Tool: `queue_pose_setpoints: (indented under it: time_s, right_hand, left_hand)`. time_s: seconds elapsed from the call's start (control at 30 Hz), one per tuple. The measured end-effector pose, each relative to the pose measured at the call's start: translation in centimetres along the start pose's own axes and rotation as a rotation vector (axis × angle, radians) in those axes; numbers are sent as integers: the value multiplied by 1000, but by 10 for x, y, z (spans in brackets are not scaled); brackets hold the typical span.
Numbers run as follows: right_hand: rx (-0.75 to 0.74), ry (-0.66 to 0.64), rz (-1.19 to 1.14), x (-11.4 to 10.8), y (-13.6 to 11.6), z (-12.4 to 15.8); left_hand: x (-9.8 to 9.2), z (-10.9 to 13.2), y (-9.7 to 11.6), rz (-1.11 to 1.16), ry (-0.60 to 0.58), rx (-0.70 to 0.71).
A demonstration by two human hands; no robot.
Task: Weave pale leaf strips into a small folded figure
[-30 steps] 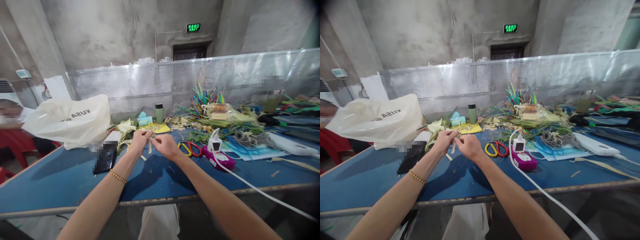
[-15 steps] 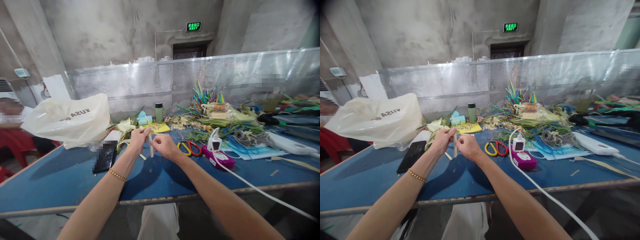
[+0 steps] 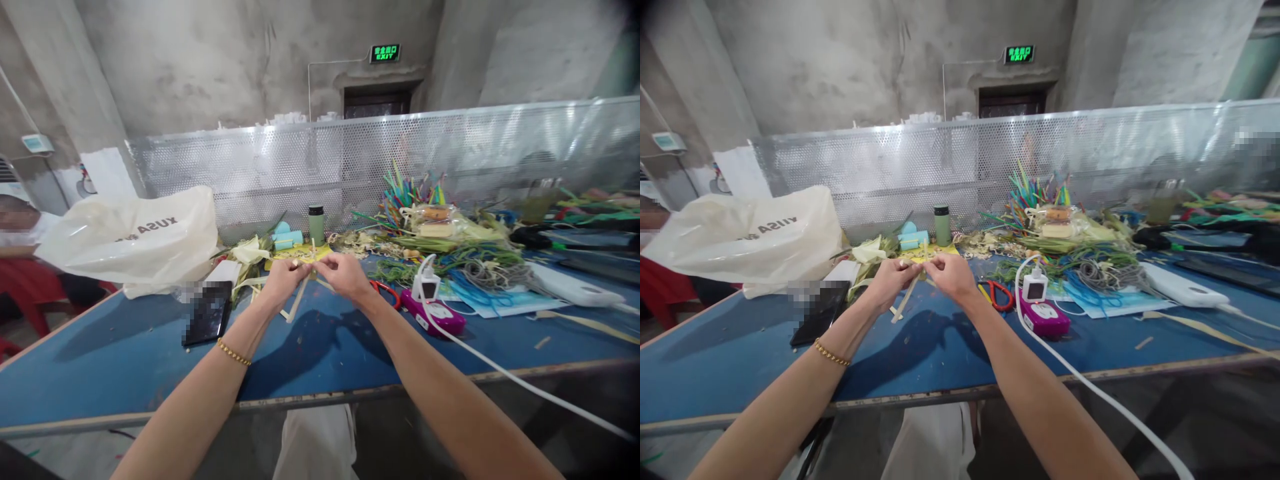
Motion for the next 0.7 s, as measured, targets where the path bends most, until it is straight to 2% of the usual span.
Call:
queue_pose_setpoints:
  time_s: [0.13,0.37,0.53,0.63,0.7]
  right_hand:
    - [32,-47,-83,6,4,-1]
    - [71,62,-215,2,4,2]
    - [41,67,-93,1,1,3]
    - [-48,208,38,-12,-7,6]
    - [-200,213,69,-15,-17,9]
  left_hand:
    - [5,2,0,26,-81,-10]
    - [8,4,7,74,-153,-10]
    - [6,6,10,85,-146,-45]
    - [5,4,3,7,-167,-70]
    - [6,4,-3,-76,-211,-74]
Point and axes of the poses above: each hand's wrist, its own z-axis away from the middle knuckle, its own x-axis out of the palm, y = z × x, the point moved 5 cm from there along -z, towards the middle knuckle, and after that the axes turned 5 degrees about -z, right-handed, at the moved point
